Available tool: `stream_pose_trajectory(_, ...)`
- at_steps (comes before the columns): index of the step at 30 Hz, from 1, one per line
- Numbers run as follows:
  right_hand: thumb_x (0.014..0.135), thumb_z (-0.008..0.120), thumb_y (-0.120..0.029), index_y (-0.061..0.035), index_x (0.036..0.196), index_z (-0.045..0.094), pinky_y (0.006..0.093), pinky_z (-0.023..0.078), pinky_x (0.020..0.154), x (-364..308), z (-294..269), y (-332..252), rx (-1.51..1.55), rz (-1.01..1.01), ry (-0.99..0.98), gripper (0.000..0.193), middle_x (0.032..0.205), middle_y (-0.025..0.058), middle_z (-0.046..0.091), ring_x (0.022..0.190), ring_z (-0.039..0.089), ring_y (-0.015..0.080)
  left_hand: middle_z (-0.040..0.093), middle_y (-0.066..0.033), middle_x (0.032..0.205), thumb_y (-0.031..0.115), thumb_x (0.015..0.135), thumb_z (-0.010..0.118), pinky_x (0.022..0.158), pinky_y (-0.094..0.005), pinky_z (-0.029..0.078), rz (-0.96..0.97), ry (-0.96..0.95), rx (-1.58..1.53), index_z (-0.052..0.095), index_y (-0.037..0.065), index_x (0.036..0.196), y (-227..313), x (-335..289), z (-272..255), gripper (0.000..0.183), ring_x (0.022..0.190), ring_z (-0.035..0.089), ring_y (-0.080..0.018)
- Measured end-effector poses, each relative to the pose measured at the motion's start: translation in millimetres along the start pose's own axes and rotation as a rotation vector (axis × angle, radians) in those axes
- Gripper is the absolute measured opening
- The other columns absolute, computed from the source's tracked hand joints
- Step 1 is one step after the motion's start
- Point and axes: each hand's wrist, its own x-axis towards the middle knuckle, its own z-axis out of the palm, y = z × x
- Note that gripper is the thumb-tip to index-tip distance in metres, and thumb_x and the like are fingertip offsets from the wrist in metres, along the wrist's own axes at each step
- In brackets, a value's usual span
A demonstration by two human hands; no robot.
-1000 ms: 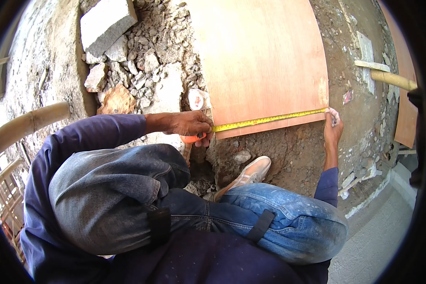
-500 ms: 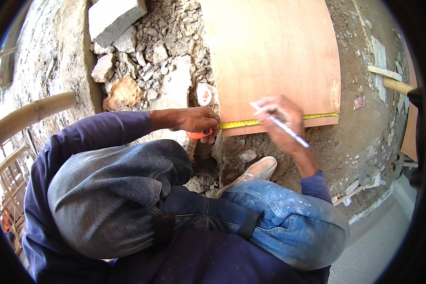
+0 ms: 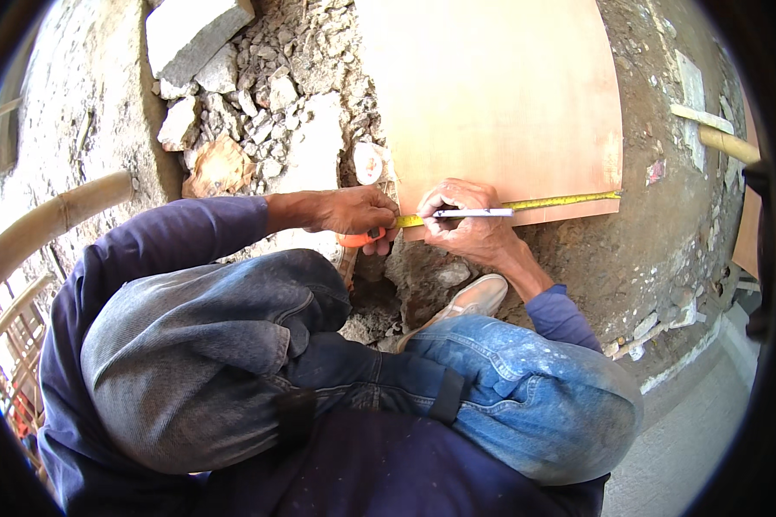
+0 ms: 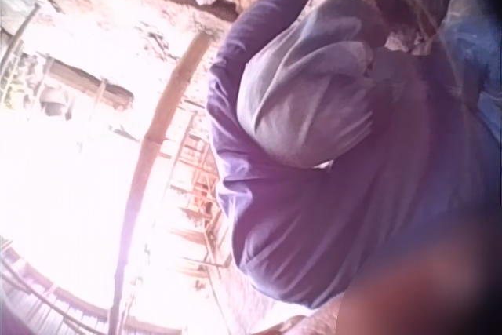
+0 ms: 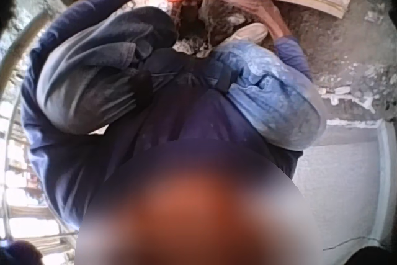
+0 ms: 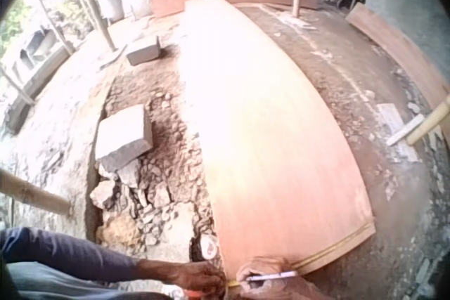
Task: The person cuts a large sheet of plywood in half using a hand saw while kneeling on the ground. After cutting, the person moves the cut pieces and measures them with a tape measure and pencil.
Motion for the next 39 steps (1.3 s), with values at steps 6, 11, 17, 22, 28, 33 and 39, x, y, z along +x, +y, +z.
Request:
stream_pose_trajectory(6, 0.076, 0.074, 0.000, -0.0045, 0.078, 0.069, 0.0348, 0.055, 0.061, 1.9, 1.3, -4.8, -0.018, 0.070, -0.005, 0.007, 0.077, 0.0089, 0.071, 0.068, 0.069, 0.0232, 0.074, -0.0109, 0.090, 0.019, 0.106, 0.043, 0.075, -0.0326, 0.058, -0.009, 0.000, -0.027, 0.067, -0.002, 0.102, -2.1, 1.2, 0.6, 0.032, 0.076, 0.070, -0.0152)
stream_pose_trajectory(11, 0.076, 0.075, -0.002, -0.0045, 0.078, 0.069, 0.0341, 0.054, 0.060, 1.1, 4.2, -3.4, -0.059, 0.070, -0.004, 0.007, 0.075, 0.0081, 0.069, 0.066, 0.068, 0.0217, 0.074, -0.0109, 0.090, 0.019, 0.106, 0.044, 0.076, -0.0331, 0.059, -0.020, -0.011, -0.046, 0.068, -0.002, 0.102, -4.6, 3.6, -0.4, 0.033, 0.077, 0.070, -0.0152)
stream_pose_trajectory(17, 0.077, 0.074, -0.002, -0.0051, 0.078, 0.069, 0.0344, 0.053, 0.059, -0.6, 5.4, -2.4, -0.063, 0.091, -0.017, 0.006, 0.072, 0.0072, 0.067, 0.064, 0.066, 0.0204, 0.075, -0.0100, 0.090, 0.021, 0.107, 0.043, 0.076, -0.0336, 0.059, -0.016, -0.008, -0.037, 0.070, -0.002, 0.106, -3.3, 3.1, -1.4, 0.035, 0.078, 0.071, -0.0154)
stream_pose_trajectory(22, 0.077, 0.074, -0.003, -0.0055, 0.079, 0.069, 0.0349, 0.054, 0.060, -1.1, 5.0, -3.3, -0.085, 0.093, -0.025, 0.006, 0.072, 0.0074, 0.067, 0.063, 0.066, 0.0214, 0.075, -0.0090, 0.091, 0.022, 0.106, 0.044, 0.076, -0.0333, 0.059, 0.009, -0.016, -0.038, 0.070, -0.001, 0.107, -3.0, 1.5, -1.7, 0.035, 0.080, 0.071, -0.0156)
stream_pose_trajectory(28, 0.077, 0.074, -0.003, -0.0051, 0.081, 0.069, 0.0355, 0.054, 0.061, -2.3, 5.0, -1.4, -0.096, 0.064, -0.018, 0.006, 0.075, 0.0086, 0.068, 0.066, 0.068, 0.0228, 0.074, -0.0096, 0.092, 0.023, 0.106, 0.044, 0.078, -0.0344, 0.059, -0.019, -0.007, -0.039, 0.070, -0.001, 0.106, -2.1, 1.5, -1.1, 0.035, 0.080, 0.071, -0.0158)
stream_pose_trajectory(33, 0.078, 0.073, -0.003, -0.0044, 0.082, 0.070, 0.0363, 0.055, 0.062, -3.0, 4.3, -1.3, -0.066, 0.067, -0.029, 0.006, 0.078, 0.0090, 0.070, 0.068, 0.069, 0.0235, 0.074, -0.0104, 0.092, 0.022, 0.106, 0.044, 0.080, -0.0343, 0.059, -0.026, -0.014, -0.046, 0.069, -0.001, 0.104, 0.1, 0.7, -1.3, 0.034, 0.080, 0.071, -0.0156)
stream_pose_trajectory(39, 0.078, 0.076, -0.004, -0.0043, 0.082, 0.070, 0.0361, 0.055, 0.062, -3.8, 5.5, -2.1, -0.080, 0.096, -0.016, 0.007, 0.078, 0.0087, 0.071, 0.068, 0.069, 0.0236, 0.074, -0.0106, 0.092, 0.023, 0.106, 0.044, 0.078, -0.0348, 0.059, -0.039, 0.005, -0.028, 0.069, -0.001, 0.104, 1.0, 0.1, -0.9, 0.035, 0.080, 0.071, -0.0159)
